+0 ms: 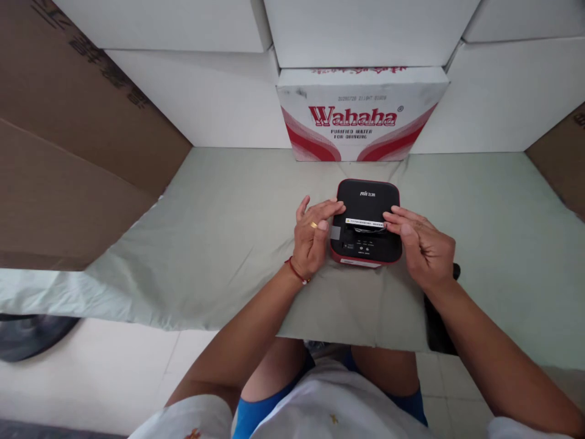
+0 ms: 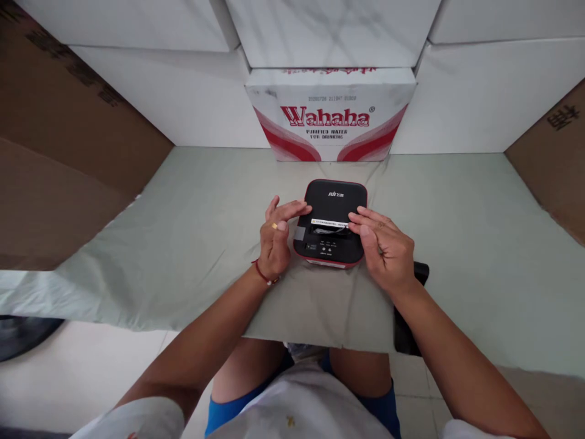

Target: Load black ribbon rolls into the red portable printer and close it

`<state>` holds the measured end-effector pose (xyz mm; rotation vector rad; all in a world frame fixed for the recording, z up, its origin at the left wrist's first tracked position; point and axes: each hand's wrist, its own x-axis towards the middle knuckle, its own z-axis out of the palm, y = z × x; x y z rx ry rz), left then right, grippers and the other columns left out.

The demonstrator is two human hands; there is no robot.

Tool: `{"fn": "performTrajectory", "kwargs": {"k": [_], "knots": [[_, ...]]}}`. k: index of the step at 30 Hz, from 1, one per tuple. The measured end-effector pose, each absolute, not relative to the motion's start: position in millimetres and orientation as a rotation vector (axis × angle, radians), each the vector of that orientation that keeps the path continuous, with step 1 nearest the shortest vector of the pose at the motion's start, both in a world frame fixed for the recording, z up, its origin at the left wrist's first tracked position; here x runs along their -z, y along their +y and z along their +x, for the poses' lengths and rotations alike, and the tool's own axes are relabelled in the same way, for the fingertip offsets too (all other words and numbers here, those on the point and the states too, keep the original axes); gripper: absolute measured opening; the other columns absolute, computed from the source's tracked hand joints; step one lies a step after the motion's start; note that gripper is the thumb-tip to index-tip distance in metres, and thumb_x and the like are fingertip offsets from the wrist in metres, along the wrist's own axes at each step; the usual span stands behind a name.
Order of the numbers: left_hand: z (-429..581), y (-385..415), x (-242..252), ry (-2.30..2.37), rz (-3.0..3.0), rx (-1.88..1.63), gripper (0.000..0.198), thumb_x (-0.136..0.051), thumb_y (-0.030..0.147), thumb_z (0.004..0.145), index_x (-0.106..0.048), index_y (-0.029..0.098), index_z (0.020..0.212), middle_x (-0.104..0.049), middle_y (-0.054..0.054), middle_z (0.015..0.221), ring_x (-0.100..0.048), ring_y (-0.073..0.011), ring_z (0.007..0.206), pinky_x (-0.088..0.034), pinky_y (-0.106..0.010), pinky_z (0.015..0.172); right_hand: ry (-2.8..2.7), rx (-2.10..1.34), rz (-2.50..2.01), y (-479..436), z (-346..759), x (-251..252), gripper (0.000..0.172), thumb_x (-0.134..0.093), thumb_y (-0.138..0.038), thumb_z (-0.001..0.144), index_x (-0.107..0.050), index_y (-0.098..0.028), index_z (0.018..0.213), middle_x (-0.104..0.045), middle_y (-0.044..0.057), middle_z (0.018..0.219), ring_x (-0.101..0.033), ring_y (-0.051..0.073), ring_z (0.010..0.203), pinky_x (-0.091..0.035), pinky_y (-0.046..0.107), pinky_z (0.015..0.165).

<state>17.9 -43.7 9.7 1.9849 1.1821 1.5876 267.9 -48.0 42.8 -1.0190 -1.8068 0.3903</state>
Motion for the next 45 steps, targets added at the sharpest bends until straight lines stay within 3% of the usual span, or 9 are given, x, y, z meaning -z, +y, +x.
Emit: {"fn": "performTrajectory", "kwargs": {"k": [4, 8, 13, 17, 24, 27, 32, 38, 45], "knots": [[23, -42, -7, 1.154, 1.854, -1.613, 0.05, -0.037, 0.056, 0.115, -0.073, 0.028, 0.135, -0.085, -0.006, 0.122, -0.075, -0.0244, 0.125, -0.041, -0.055, 0.129, -1.796, -0.391, -1.032, -49, 268, -42, 0.037, -0.05, -0.035, 0.113, -0.087, -0.031, 0.109, -0.088, 0.006, 0.117, -0.08, 0.03, 0.125, -0.06, 0.06, 0.114], [19, -34, 5, 0.973, 1.48, -1.62, 0.05, -0.063, 0.055, 0.106, -0.06, 0.033, 0.151, -0.084, -0.006, 0.12, -0.076, -0.0243, 0.12, -0.053, -0.049, 0.116, -1.898, -0.358, -0.983, -63, 268, -38, 0.036, -0.05, -0.039, 0.111, -0.084, -0.032, 0.122, -0.084, 0.008, 0.129, -0.073, 0.034, 0.132, -0.056, 0.065, 0.116], [11, -23, 15, 0.835, 1.323, -1.457, 0.091, -0.077, 0.064, 0.09, -0.033, 0.045, 0.167, -0.052, -0.007, 0.173, -0.055, -0.0297, 0.157, -0.047, -0.052, 0.127, -1.927, -0.187, -0.875, -79, 269, -33, 0.036, -0.051, -0.041, 0.109, -0.086, -0.039, 0.117, -0.072, 0.01, 0.115, -0.065, 0.035, 0.123, -0.056, 0.061, 0.107], [14, -18, 12, 0.684, 1.276, -1.319, 0.102, -0.079, 0.065, 0.086, -0.028, 0.044, 0.171, -0.042, -0.006, 0.18, -0.04, -0.0327, 0.169, -0.037, -0.058, 0.136, -1.962, -0.162, -0.826, -79, 268, -36, 0.036, -0.054, -0.03, 0.107, -0.083, -0.039, 0.126, -0.068, 0.009, 0.104, -0.063, 0.031, 0.109, -0.055, 0.054, 0.094], [21, -18, 13, 0.653, 1.27, -1.221, 0.106, -0.076, 0.065, 0.088, -0.016, 0.047, 0.173, -0.03, -0.004, 0.186, -0.039, -0.0318, 0.169, -0.044, -0.056, 0.133, -1.988, -0.182, -0.813, -78, 266, -46, 0.034, -0.058, -0.022, 0.104, -0.083, -0.035, 0.124, -0.072, 0.008, 0.1, -0.064, 0.029, 0.103, -0.055, 0.049, 0.089], [22, -20, 15, 0.639, 1.229, -1.229, 0.109, -0.081, 0.061, 0.086, -0.016, 0.049, 0.172, -0.025, -0.003, 0.187, -0.033, -0.0326, 0.172, -0.04, -0.057, 0.136, -1.988, -0.109, -0.828, -78, 265, -44, 0.03, -0.059, -0.024, 0.104, -0.084, -0.034, 0.116, -0.074, 0.007, 0.096, -0.065, 0.028, 0.099, -0.055, 0.048, 0.087], [26, -21, 13, 0.574, 1.043, -1.24, 0.115, -0.086, 0.042, 0.077, -0.021, 0.047, 0.172, -0.019, -0.001, 0.189, -0.015, -0.0335, 0.177, -0.019, -0.056, 0.143, -2.042, 0.034, -0.778, -74, 268, -52, 0.019, -0.067, -0.028, 0.102, -0.085, -0.03, 0.106, -0.081, 0.004, 0.092, -0.069, 0.026, 0.096, -0.056, 0.046, 0.088], [29, -20, 14, 0.552, 1.003, -1.284, 0.091, -0.083, 0.032, 0.073, -0.048, 0.037, 0.157, -0.039, -0.002, 0.18, -0.024, -0.0316, 0.173, -0.018, -0.05, 0.143, -2.032, -0.489, -1.172, -47, 270, -101, 0.027, -0.058, -0.036, 0.11, -0.082, -0.026, 0.12, -0.079, 0.0, 0.079, -0.072, 0.017, 0.069, -0.057, 0.033, 0.072], [30, -18, 15, 0.563, 0.969, -1.294, 0.088, -0.084, 0.032, 0.071, -0.052, 0.034, 0.153, -0.046, -0.004, 0.176, -0.033, -0.0318, 0.17, -0.022, -0.05, 0.141, -2.733, -0.232, -1.652, 13, 230, -118, 0.036, -0.054, -0.023, 0.102, -0.084, -0.027, 0.123, -0.085, 0.009, 0.127, -0.08, 0.031, 0.104, -0.058, 0.041, 0.082]]}}
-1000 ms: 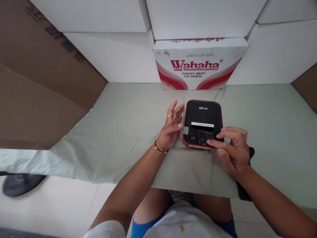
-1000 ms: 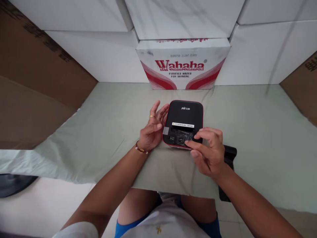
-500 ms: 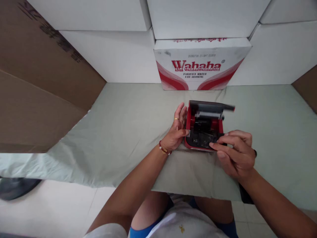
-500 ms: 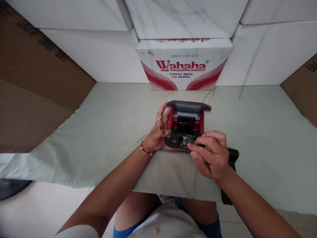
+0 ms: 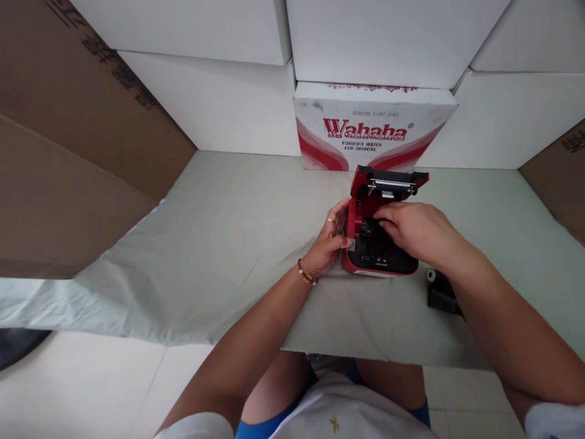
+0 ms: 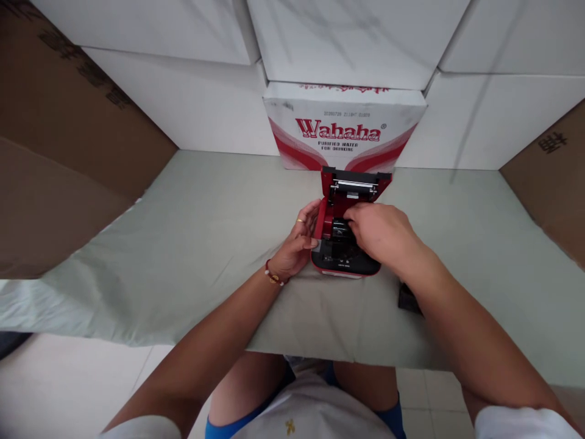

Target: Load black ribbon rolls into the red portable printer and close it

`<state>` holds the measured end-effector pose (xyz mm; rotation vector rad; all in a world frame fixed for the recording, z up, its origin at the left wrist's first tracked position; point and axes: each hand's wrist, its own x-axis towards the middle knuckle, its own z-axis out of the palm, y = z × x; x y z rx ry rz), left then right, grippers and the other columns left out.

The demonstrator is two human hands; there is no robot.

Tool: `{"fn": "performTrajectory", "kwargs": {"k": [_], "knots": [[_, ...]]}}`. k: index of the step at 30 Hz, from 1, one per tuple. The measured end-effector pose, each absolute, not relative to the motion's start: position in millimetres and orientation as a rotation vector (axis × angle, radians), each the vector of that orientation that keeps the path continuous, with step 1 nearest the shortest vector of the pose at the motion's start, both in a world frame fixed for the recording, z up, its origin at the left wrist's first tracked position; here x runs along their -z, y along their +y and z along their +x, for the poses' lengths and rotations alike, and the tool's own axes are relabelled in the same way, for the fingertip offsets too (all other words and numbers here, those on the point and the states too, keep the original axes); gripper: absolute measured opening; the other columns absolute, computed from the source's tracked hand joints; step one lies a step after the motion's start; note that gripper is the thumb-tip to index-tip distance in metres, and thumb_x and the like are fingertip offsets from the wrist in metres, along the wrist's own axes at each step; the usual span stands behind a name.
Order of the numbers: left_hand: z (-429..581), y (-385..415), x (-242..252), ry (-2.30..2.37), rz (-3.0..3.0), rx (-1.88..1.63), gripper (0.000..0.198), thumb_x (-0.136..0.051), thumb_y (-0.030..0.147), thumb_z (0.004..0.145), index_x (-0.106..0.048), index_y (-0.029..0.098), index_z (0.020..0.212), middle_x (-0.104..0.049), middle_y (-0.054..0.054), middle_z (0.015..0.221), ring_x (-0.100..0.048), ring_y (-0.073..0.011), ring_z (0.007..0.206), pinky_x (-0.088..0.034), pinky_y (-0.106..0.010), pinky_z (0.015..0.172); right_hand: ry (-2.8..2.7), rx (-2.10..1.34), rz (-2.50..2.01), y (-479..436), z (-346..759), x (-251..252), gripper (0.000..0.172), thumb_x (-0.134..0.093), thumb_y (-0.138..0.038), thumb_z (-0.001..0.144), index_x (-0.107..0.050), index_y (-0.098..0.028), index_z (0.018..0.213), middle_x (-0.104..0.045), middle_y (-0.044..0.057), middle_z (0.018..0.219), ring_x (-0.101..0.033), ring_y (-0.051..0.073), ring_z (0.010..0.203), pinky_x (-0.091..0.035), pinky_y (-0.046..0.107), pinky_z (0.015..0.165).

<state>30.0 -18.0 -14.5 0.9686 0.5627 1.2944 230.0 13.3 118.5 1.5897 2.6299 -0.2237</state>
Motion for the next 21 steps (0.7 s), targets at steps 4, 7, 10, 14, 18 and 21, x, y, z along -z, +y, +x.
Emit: {"fn": "performTrajectory", "kwargs": {"k": [4, 7, 10, 14, 18, 21], "knots": [[31, -16, 16, 0.57, 0.948, -1.298, 0.088, -0.084, 0.029, 0.069, -0.052, 0.034, 0.151, -0.046, -0.004, 0.176, -0.032, -0.0307, 0.17, -0.02, -0.049, 0.142, 2.389, 0.065, 1.491, 22, 207, -117, 0.039, -0.062, -0.023, 0.097, -0.08, -0.027, 0.132, -0.084, 0.015, 0.126, -0.08, 0.036, 0.107, -0.056, 0.04, 0.075], [32, -15, 17, 0.567, 0.944, -1.296, 0.089, -0.084, 0.03, 0.069, -0.051, 0.033, 0.152, -0.046, -0.005, 0.176, -0.033, -0.0308, 0.17, -0.019, -0.049, 0.142, 2.347, 0.028, 1.462, 25, 202, -116, 0.034, -0.063, -0.025, 0.098, -0.08, -0.023, 0.127, -0.083, 0.017, 0.123, -0.079, 0.038, 0.109, -0.055, 0.04, 0.075], [33, -14, 19, 0.558, 0.938, -1.293, 0.09, -0.085, 0.032, 0.068, -0.05, 0.033, 0.151, -0.046, -0.005, 0.174, -0.034, -0.0316, 0.168, -0.019, -0.05, 0.142, 2.363, 0.081, 1.522, 25, 204, -117, 0.039, -0.061, -0.027, 0.099, -0.075, -0.022, 0.135, -0.081, 0.017, 0.13, -0.078, 0.039, 0.112, -0.055, 0.042, 0.076], [33, -13, 20, 0.552, 0.921, -1.297, 0.088, -0.085, 0.032, 0.067, -0.052, 0.033, 0.149, -0.048, -0.005, 0.173, -0.036, -0.032, 0.167, -0.019, -0.051, 0.141, 2.455, 0.238, 1.703, 8, 216, -127, 0.044, -0.06, -0.03, 0.099, -0.069, -0.022, 0.142, -0.082, 0.015, 0.125, -0.078, 0.035, 0.105, -0.056, 0.042, 0.081], [34, -12, 22, 0.541, 0.904, -1.3, 0.086, -0.086, 0.031, 0.068, -0.054, 0.033, 0.148, -0.052, -0.005, 0.169, -0.037, -0.033, 0.166, -0.023, -0.053, 0.14, 2.671, 0.786, 1.843, -25, 263, -149, 0.046, -0.06, -0.054, 0.101, -0.071, -0.028, 0.137, -0.083, 0.006, 0.108, -0.076, 0.027, 0.089, -0.058, 0.039, 0.077], [34, -11, 23, 0.532, 0.914, -1.292, 0.086, -0.085, 0.032, 0.068, -0.054, 0.033, 0.148, -0.053, -0.006, 0.168, -0.039, -0.0334, 0.164, -0.025, -0.054, 0.138, 2.586, 1.012, 2.169, -37, 315, -151, 0.06, -0.068, -0.074, 0.093, -0.074, -0.032, 0.136, -0.083, 0.006, 0.115, -0.076, 0.029, 0.094, -0.061, 0.041, 0.081]]}}
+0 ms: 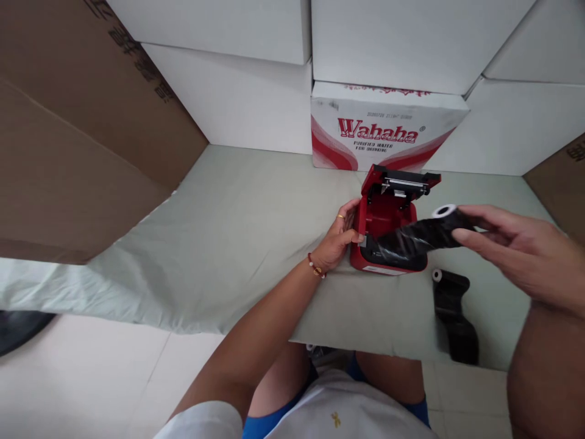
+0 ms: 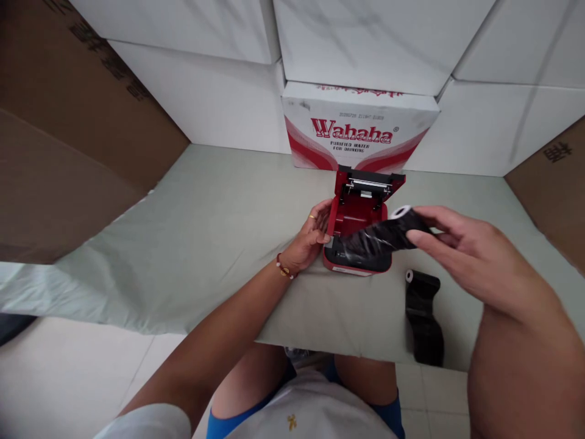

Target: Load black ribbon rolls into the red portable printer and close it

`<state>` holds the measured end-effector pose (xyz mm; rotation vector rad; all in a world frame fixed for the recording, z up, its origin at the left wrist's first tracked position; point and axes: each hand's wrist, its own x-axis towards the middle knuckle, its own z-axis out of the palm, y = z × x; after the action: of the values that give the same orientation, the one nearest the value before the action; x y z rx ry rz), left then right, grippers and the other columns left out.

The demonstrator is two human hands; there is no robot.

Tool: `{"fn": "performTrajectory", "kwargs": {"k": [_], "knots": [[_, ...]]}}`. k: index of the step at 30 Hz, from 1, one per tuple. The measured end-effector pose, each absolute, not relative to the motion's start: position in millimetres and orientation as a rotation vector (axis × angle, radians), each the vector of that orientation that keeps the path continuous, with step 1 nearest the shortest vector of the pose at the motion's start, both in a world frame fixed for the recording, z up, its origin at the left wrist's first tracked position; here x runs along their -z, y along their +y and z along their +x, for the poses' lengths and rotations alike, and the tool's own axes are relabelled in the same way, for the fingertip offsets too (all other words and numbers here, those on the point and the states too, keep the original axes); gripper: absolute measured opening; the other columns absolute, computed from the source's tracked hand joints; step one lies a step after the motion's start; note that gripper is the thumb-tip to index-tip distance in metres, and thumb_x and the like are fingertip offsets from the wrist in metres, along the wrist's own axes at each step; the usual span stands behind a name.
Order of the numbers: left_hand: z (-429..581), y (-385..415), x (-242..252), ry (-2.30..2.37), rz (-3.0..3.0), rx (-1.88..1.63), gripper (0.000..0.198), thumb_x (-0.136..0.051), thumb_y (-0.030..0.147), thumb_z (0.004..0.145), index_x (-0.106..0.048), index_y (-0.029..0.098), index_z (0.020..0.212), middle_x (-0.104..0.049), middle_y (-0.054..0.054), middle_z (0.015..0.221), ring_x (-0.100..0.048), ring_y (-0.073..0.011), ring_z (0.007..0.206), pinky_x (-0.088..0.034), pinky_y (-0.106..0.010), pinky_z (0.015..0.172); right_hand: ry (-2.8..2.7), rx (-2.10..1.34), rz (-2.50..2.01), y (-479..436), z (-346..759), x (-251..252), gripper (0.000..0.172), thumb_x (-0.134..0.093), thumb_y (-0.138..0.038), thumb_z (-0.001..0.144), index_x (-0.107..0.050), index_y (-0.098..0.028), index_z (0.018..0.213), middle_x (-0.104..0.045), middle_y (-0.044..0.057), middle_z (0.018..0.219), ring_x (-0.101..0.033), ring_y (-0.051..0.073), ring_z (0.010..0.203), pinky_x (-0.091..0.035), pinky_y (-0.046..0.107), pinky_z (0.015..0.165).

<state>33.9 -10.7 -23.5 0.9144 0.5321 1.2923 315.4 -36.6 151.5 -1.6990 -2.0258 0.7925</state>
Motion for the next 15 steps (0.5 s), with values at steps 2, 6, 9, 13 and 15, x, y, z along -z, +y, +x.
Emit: {"fn": "performTrajectory", "kwargs": {"k": [2, 6, 9, 13, 15], "knots": [[34, -10, 24, 0.546, 0.921, -1.295, 0.086, -0.085, 0.032, 0.068, -0.054, 0.033, 0.149, -0.051, -0.006, 0.17, -0.038, -0.0333, 0.165, -0.024, -0.053, 0.138, -1.956, -0.859, -1.793, -35, 342, -138, 0.061, -0.073, -0.078, 0.087, -0.079, -0.031, 0.127, -0.084, 0.008, 0.114, -0.076, 0.031, 0.1, -0.063, 0.044, 0.088], [33, -11, 22, 0.568, 0.926, -1.294, 0.086, -0.083, 0.032, 0.068, -0.054, 0.032, 0.148, -0.048, -0.005, 0.173, -0.034, -0.0328, 0.167, -0.019, -0.052, 0.141, -1.958, -1.295, -1.731, -35, 353, -91, 0.069, -0.076, -0.087, 0.077, -0.083, -0.027, 0.112, -0.085, 0.011, 0.115, -0.078, 0.034, 0.109, -0.064, 0.046, 0.099], [32, -12, 20, 0.561, 0.925, -1.293, 0.084, -0.083, 0.032, 0.068, -0.056, 0.032, 0.147, -0.049, -0.005, 0.172, -0.034, -0.0324, 0.168, -0.019, -0.051, 0.141, -1.868, -1.289, -1.717, -48, 352, -66, 0.072, -0.068, -0.086, 0.085, -0.08, -0.028, 0.127, -0.085, 0.009, 0.112, -0.079, 0.03, 0.102, -0.066, 0.044, 0.092], [31, -11, 19, 0.567, 0.904, -1.297, 0.084, -0.085, 0.03, 0.066, -0.058, 0.033, 0.145, -0.052, -0.004, 0.169, -0.036, -0.0316, 0.166, -0.021, -0.05, 0.141, -1.937, -0.874, -1.83, -73, 377, -56, 0.057, -0.071, -0.071, 0.087, -0.082, -0.029, 0.124, -0.084, 0.009, 0.1, -0.071, 0.025, 0.071, -0.062, 0.043, 0.069], [31, -11, 19, 0.562, 0.903, -1.302, 0.083, -0.086, 0.031, 0.065, -0.058, 0.033, 0.144, -0.054, -0.004, 0.168, -0.038, -0.032, 0.165, -0.023, -0.051, 0.14, -2.002, -0.847, -1.816, -82, 390, -51, 0.049, -0.073, -0.065, 0.087, -0.084, -0.031, 0.12, -0.084, 0.009, 0.104, -0.07, 0.024, 0.069, -0.06, 0.042, 0.064]]}}
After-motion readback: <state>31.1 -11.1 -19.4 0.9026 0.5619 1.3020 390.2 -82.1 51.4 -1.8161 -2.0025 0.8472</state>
